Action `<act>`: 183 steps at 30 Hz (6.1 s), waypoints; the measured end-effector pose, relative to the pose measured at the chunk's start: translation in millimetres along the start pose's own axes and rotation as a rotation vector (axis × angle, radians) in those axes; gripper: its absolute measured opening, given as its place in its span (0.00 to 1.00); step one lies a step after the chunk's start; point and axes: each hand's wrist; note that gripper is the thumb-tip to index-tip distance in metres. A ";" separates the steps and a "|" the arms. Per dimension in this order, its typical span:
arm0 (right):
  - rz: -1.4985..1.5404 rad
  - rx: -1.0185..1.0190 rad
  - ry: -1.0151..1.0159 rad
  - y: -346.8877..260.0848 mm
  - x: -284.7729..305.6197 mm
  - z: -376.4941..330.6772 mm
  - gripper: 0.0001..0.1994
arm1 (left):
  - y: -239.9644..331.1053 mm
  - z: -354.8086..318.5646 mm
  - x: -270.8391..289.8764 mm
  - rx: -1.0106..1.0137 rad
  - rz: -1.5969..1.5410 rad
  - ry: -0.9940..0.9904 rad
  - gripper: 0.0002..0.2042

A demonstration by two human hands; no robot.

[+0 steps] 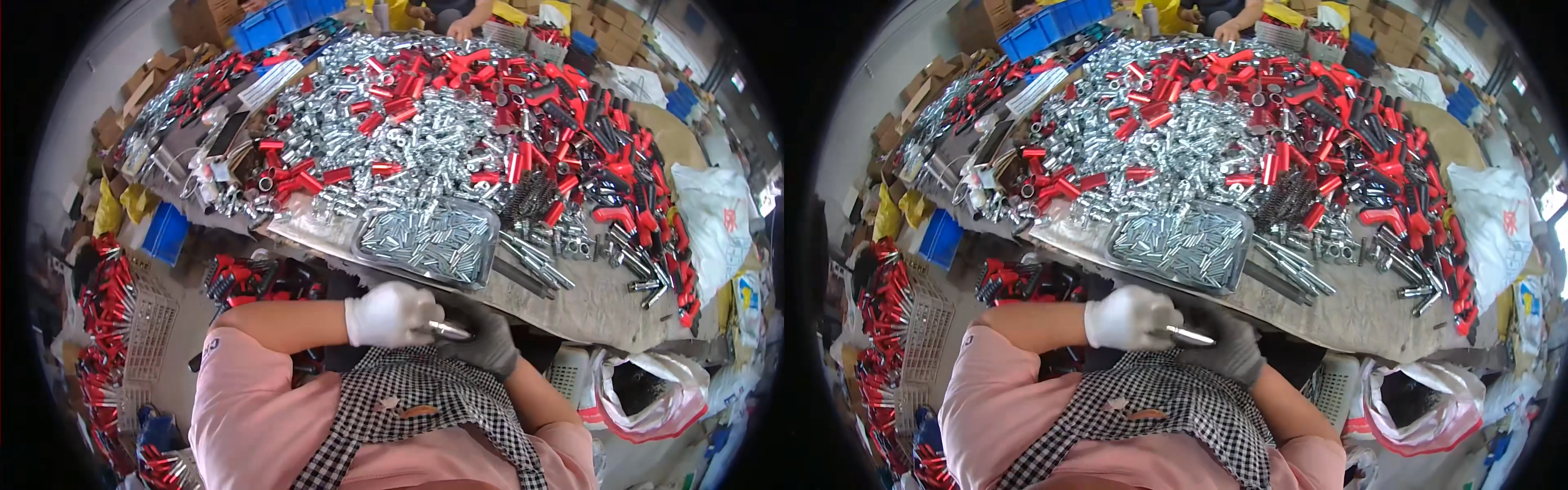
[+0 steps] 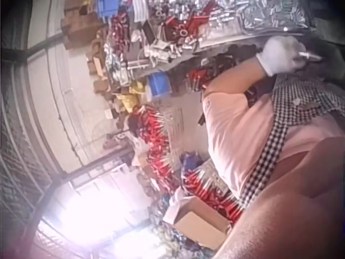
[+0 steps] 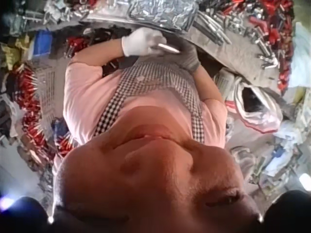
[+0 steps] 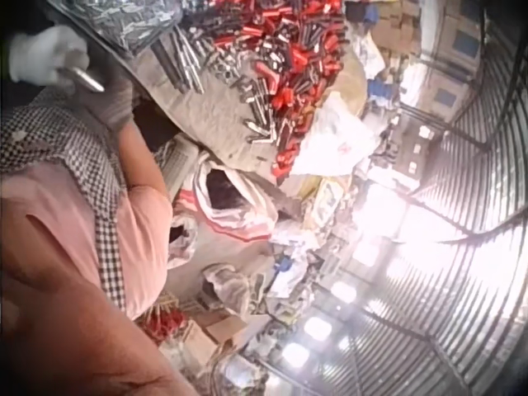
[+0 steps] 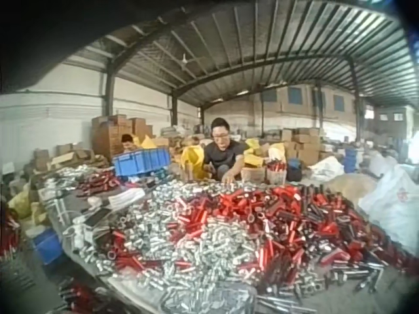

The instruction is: Assembling hardware T-handle wrenches by fitting metal shafts into red plastic handles at a factory workstation.

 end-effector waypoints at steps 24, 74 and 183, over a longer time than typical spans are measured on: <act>0.360 -0.091 0.233 10.7 54.4 -18.3 0.17 | -85.3 126.2 -48.8 0.425 0.292 -0.630 0.12; -0.125 0.220 0.292 -27.1 4.9 -17.3 0.14 | -19.6 8.2 13.3 0.897 -0.621 0.582 0.10; 0.759 -0.117 0.063 -8.8 -4.5 -8.1 0.32 | -104.9 2.7 18.6 0.307 -1.644 0.664 0.25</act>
Point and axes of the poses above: each hand's wrist, its own z-axis towards the middle knuckle, its own x-axis out of the back of the hand, y = z × x, and after that the axes turned 13 degrees about z, right-handed
